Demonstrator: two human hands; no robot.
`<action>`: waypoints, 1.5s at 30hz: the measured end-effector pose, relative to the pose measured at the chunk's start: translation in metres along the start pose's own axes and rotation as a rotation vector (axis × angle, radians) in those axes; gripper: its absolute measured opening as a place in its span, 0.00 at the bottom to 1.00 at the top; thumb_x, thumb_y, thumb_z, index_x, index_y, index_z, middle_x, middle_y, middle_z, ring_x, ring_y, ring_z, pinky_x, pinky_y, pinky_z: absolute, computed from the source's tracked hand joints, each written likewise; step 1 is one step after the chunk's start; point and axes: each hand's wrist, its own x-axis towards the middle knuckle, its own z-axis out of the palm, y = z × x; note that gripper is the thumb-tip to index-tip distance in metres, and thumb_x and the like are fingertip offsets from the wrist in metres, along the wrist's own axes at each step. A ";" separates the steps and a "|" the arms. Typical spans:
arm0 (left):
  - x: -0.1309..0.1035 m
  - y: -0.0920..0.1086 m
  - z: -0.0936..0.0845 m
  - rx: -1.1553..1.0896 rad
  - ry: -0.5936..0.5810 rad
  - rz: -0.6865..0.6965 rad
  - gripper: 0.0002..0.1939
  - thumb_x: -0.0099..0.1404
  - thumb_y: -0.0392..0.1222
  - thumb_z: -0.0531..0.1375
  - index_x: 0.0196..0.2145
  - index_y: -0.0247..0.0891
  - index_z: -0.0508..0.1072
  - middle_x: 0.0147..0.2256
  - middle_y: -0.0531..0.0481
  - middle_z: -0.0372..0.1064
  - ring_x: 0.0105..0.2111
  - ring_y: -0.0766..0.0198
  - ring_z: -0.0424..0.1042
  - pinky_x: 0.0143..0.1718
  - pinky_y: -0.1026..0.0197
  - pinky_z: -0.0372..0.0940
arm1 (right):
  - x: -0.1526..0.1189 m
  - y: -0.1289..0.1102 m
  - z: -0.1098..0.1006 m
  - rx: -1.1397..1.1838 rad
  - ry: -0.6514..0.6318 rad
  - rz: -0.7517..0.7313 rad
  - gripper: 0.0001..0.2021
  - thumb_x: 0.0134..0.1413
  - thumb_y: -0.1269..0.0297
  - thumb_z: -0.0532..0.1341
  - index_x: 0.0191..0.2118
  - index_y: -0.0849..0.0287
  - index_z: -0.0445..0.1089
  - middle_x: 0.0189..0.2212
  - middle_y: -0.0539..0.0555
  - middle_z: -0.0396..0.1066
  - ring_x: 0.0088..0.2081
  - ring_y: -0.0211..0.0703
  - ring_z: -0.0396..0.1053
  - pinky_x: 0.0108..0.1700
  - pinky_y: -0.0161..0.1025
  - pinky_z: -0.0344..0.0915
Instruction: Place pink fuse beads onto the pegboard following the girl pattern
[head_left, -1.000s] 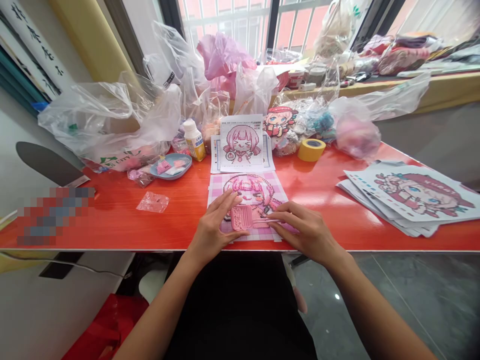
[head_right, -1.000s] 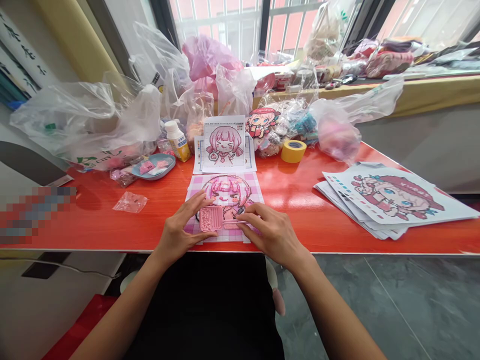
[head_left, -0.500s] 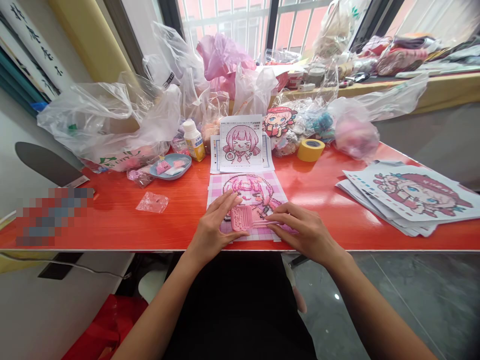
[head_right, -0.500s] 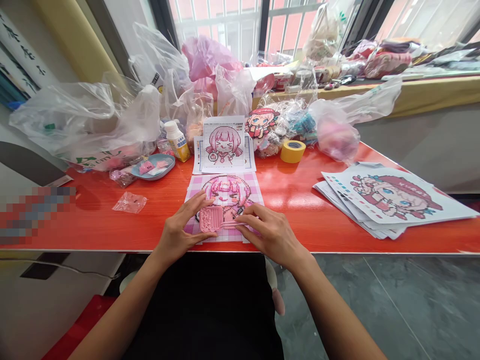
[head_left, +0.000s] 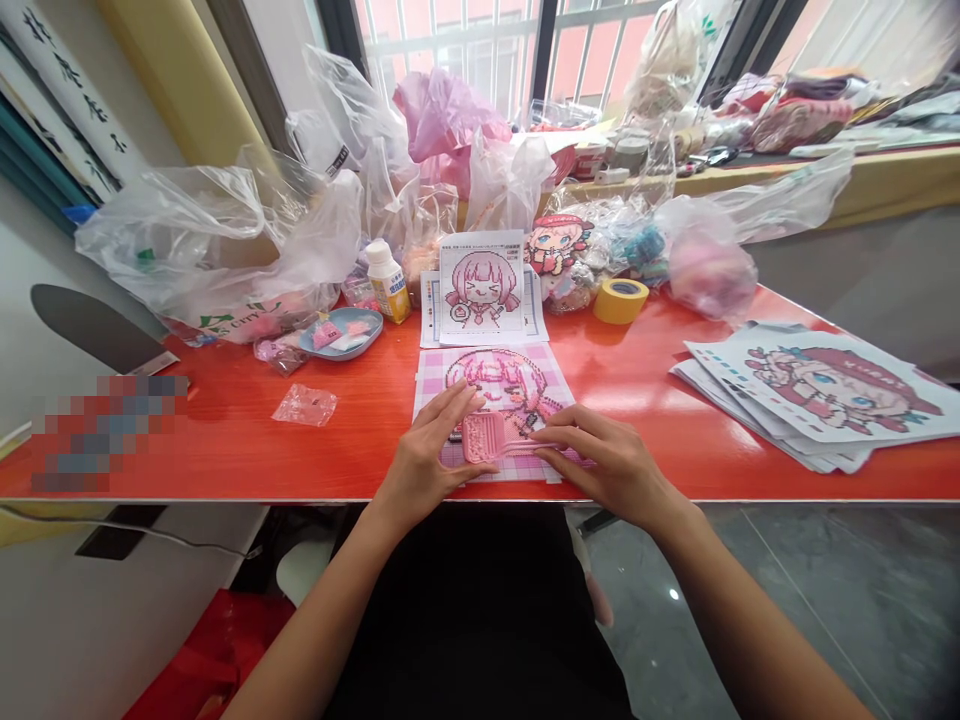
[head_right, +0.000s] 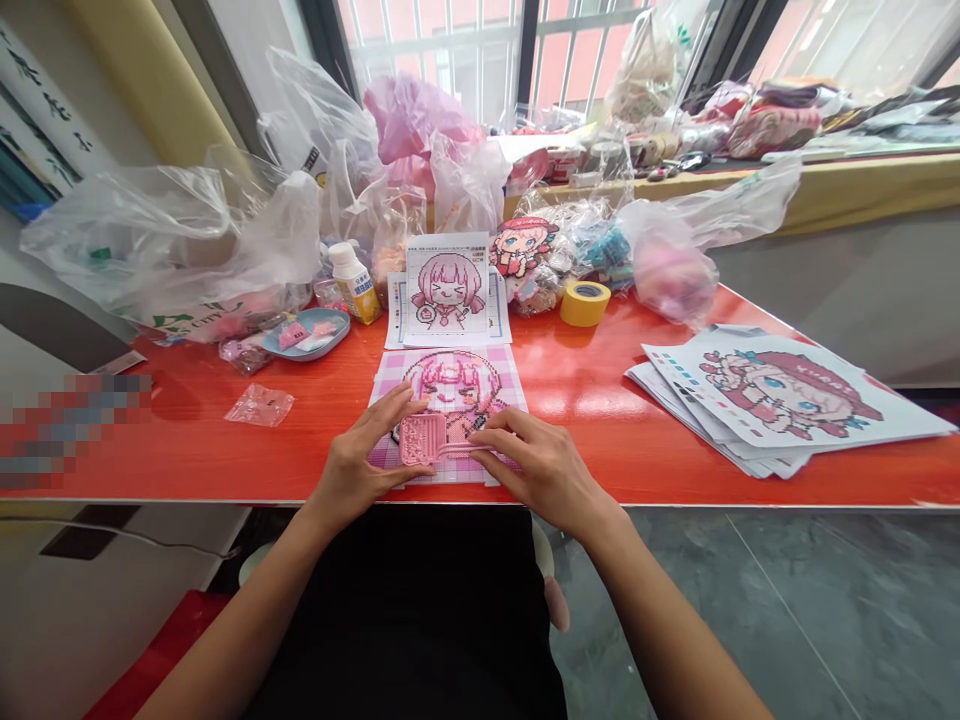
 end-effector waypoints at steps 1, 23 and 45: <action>0.000 0.000 0.000 0.001 -0.002 -0.001 0.39 0.56 0.46 0.67 0.62 0.42 0.58 0.58 0.41 0.64 0.62 0.54 0.60 0.61 0.48 0.59 | 0.000 0.000 0.000 -0.001 0.002 0.002 0.06 0.61 0.67 0.58 0.42 0.57 0.70 0.34 0.53 0.70 0.35 0.35 0.71 0.35 0.34 0.70; 0.000 -0.001 0.001 0.003 0.016 0.020 0.43 0.55 0.45 0.68 0.64 0.42 0.54 0.58 0.41 0.65 0.62 0.55 0.60 0.61 0.48 0.60 | -0.002 0.000 0.000 -0.042 -0.014 0.026 0.06 0.59 0.67 0.60 0.41 0.57 0.71 0.34 0.53 0.70 0.34 0.36 0.72 0.33 0.33 0.69; 0.000 -0.001 0.000 0.015 0.014 0.011 0.44 0.55 0.46 0.68 0.64 0.45 0.52 0.58 0.42 0.65 0.61 0.53 0.60 0.61 0.47 0.60 | -0.001 0.000 0.000 -0.027 -0.012 0.036 0.06 0.60 0.67 0.58 0.41 0.56 0.72 0.34 0.53 0.72 0.34 0.36 0.72 0.34 0.33 0.70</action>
